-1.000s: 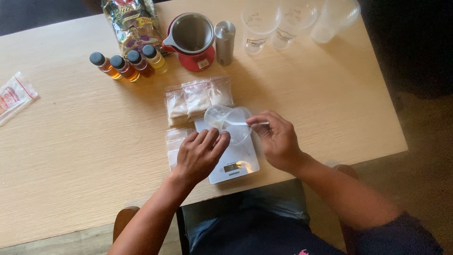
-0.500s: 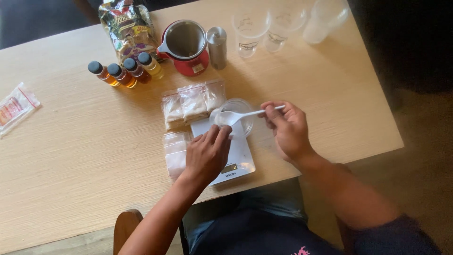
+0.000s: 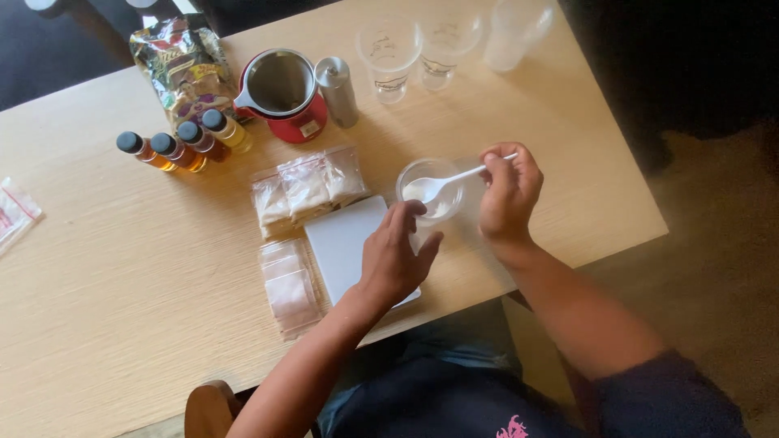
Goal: Measuring powder using a spoon and a digital scale, then transferring it into small plastic bags.
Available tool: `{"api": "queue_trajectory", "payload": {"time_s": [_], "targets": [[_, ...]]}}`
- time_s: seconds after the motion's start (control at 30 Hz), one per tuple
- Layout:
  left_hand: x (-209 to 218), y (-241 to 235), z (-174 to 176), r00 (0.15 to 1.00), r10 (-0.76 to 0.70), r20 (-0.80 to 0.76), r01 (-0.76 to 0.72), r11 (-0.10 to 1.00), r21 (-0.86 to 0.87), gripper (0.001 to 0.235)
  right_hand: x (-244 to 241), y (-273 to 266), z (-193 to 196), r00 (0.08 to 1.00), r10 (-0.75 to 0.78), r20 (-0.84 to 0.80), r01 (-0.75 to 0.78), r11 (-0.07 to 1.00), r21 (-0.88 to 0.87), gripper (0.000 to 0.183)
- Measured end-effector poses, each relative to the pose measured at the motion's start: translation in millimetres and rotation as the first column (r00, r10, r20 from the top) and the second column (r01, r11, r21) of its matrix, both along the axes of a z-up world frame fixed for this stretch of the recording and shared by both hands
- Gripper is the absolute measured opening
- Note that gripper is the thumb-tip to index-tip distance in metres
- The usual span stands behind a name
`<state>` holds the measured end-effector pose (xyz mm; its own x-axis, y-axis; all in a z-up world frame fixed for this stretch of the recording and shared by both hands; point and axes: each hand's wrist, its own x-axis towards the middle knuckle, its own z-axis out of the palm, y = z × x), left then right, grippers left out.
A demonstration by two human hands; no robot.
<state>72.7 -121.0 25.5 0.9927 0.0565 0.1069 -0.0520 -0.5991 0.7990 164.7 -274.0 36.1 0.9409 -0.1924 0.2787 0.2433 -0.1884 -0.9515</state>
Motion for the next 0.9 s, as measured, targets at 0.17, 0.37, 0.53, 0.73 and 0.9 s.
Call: {"api": "queue_trajectory", "payload": {"time_s": [0.17, 0.37, 0.53, 0.73, 0.9], "targets": [[0, -4, 1, 0.994, -0.022, -0.104, 0.015, 0.997, -0.073, 0.054, 7, 0, -13, 0.999, -0.031, 0.033, 0.031, 0.999, -0.024, 0.017], [-7, -3, -1, 0.988, -0.059, -0.143, 0.063, 0.998, 0.023, 0.063, 10, 0, -14, 0.997, -0.079, 0.027, 0.079, 0.997, -0.025, 0.016], [-12, 4, 9, 0.985, -0.078, -0.155, 0.078, 0.997, -0.007, 0.074, 11, -1, -17, 0.994, -0.107, -0.001, 0.107, 0.994, 0.012, 0.015], [-23, 28, 7, 0.984, -0.08, -0.162, 0.062, 0.992, -0.112, 0.095, 15, -6, -20, 0.99, -0.141, -0.02, 0.141, 0.989, 0.053, 0.014], [-42, 53, -35, 0.998, -0.061, 0.026, 0.066, 0.954, -0.291, 0.091, 18, -6, -22, 0.984, -0.172, -0.052, 0.177, 0.975, 0.131, 0.011]]}}
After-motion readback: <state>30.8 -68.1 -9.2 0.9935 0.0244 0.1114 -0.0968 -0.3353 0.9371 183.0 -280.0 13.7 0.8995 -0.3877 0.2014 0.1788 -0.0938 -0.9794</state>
